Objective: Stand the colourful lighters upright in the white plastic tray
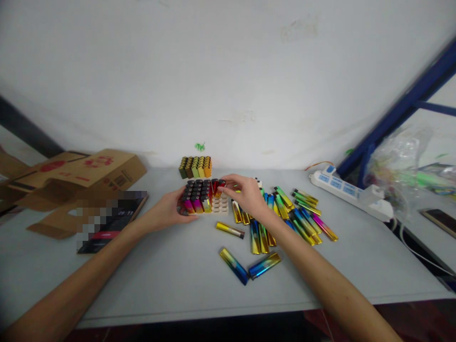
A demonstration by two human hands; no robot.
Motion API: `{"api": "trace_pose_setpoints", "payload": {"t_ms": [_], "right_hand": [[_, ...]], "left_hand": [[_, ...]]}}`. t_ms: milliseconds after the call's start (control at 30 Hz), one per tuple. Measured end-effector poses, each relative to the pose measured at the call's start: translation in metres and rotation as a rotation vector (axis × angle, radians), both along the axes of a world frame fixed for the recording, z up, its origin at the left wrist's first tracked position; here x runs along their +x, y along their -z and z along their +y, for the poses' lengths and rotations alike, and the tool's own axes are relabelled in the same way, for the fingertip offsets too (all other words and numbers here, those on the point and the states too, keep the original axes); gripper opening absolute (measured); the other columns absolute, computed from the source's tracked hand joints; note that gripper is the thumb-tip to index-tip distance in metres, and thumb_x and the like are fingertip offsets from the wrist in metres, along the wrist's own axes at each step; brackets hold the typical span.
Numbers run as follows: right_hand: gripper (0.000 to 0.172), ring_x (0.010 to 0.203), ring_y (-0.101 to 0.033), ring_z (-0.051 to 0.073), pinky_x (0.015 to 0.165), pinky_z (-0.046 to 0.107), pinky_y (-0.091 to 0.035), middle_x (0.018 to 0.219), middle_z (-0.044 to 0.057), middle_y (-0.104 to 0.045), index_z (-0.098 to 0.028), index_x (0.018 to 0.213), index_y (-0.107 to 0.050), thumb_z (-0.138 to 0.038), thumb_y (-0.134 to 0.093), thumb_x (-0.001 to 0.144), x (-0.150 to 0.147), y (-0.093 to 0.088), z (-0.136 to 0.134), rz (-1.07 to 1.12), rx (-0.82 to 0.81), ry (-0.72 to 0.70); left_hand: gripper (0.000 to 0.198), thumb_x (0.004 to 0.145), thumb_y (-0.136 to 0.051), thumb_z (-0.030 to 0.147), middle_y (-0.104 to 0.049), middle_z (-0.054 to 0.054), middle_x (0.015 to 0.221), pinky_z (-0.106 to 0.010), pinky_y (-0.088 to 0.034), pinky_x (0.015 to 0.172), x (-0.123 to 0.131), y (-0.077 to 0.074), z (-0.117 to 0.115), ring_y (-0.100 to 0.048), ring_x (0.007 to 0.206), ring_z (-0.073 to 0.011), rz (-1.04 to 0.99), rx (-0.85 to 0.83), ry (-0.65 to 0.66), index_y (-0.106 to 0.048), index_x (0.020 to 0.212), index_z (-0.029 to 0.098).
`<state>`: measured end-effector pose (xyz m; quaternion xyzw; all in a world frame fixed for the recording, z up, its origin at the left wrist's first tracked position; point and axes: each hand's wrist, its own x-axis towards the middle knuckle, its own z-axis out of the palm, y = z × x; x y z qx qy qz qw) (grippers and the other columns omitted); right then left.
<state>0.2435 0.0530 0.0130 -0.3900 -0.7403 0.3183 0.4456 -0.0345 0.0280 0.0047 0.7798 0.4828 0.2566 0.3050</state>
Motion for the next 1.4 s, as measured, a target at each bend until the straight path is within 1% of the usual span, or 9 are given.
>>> {"api": "trace_pose_setpoints", "payload": {"t_ms": [133,333,433,567,700,867,1000,1200,1400], "right_hand": [[0.025,0.089,-0.079,0.021,0.087,0.036,-0.063,0.105,0.007,-0.082,-0.020,0.110,-0.078,-0.038,-0.076,0.092,-0.001,-0.004,0.003,-0.068,0.003,-0.030],[0.018,0.090,-0.077,0.021,0.087,0.035,-0.059,0.104,0.008,-0.082,-0.019,0.108,-0.079,-0.028,-0.072,0.095,0.000,-0.035,0.000,-0.337,0.104,-0.144],[0.012,0.085,-0.076,0.020,0.084,0.033,-0.057,0.097,0.006,-0.082,-0.019,0.105,-0.077,-0.023,-0.072,0.094,-0.003,-0.043,0.001,-0.404,0.099,-0.174],[0.026,0.079,-0.075,0.018,0.071,0.027,-0.055,0.086,0.003,-0.080,-0.020,0.109,-0.064,-0.017,-0.078,0.087,-0.012,-0.033,0.002,-0.319,0.020,-0.046],[0.025,0.068,-0.069,0.017,0.063,0.026,-0.048,0.074,0.000,-0.073,-0.021,0.094,-0.058,-0.022,-0.081,0.086,-0.011,-0.021,0.003,-0.403,0.028,0.038],[0.026,0.068,-0.067,0.017,0.063,0.027,-0.048,0.076,0.001,-0.072,-0.021,0.093,-0.061,-0.041,-0.077,0.092,0.015,-0.021,-0.002,-0.394,0.043,-0.006],[0.015,0.070,-0.068,0.017,0.066,0.029,-0.050,0.080,0.003,-0.076,-0.021,0.097,-0.068,-0.036,-0.070,0.096,0.049,-0.033,-0.018,-0.503,0.009,-0.012],[0.013,0.073,-0.073,0.022,0.069,0.033,-0.053,0.084,0.005,-0.080,-0.023,0.094,-0.074,-0.036,-0.071,0.090,0.099,-0.049,-0.054,-0.578,-0.056,0.187],[0.013,0.077,-0.074,0.024,0.069,0.034,-0.052,0.086,0.006,-0.079,-0.023,0.091,-0.073,-0.035,-0.066,0.092,0.113,-0.026,-0.094,-0.713,-0.099,0.326]], "left_hand": [[0.069,0.072,-0.083,0.043,-0.077,-0.009,0.109,-0.037,-0.062,0.076,0.000,-0.002,-0.001,-0.074,0.086,-0.0257,-0.004,-0.024,-0.006,-0.058,0.129,0.015],[0.064,0.072,-0.082,0.040,-0.077,-0.009,0.109,-0.036,-0.061,0.078,0.001,-0.005,-0.001,-0.073,0.088,-0.0258,0.010,0.000,-0.005,-0.059,0.126,0.015],[0.063,0.071,-0.082,0.039,-0.076,-0.008,0.105,-0.034,-0.059,0.073,0.002,-0.005,-0.001,-0.071,0.083,-0.0240,0.018,-0.001,-0.010,-0.059,0.123,0.014],[0.063,0.072,-0.082,0.039,-0.075,-0.006,0.099,-0.032,-0.057,0.067,0.002,-0.005,-0.001,-0.067,0.076,-0.0214,0.032,0.013,-0.003,-0.058,0.125,0.014],[0.060,0.072,-0.082,0.039,-0.075,-0.006,0.096,-0.031,-0.056,0.066,0.002,-0.006,-0.001,-0.067,0.073,-0.0207,0.040,0.021,-0.002,-0.059,0.122,0.015],[0.065,0.072,-0.083,0.043,-0.075,-0.008,0.105,-0.033,-0.059,0.071,0.001,-0.005,-0.001,-0.071,0.084,-0.0242,0.027,0.006,-0.006,-0.058,0.125,0.015],[0.065,0.073,-0.081,0.046,-0.075,-0.009,0.109,-0.035,-0.060,0.075,0.001,-0.005,0.000,-0.071,0.089,-0.0259,0.039,-0.011,-0.012,-0.059,0.125,0.015],[0.063,0.071,-0.081,0.046,-0.074,-0.007,0.097,-0.032,-0.056,0.067,0.003,-0.008,-0.001,-0.067,0.076,-0.0223,0.062,-0.018,-0.034,-0.060,0.120,0.014],[0.061,0.071,-0.081,0.047,-0.074,-0.008,0.100,-0.033,-0.055,0.067,0.002,-0.008,0.000,-0.066,0.076,-0.0222,0.078,-0.008,-0.032,-0.060,0.118,0.015]]}}
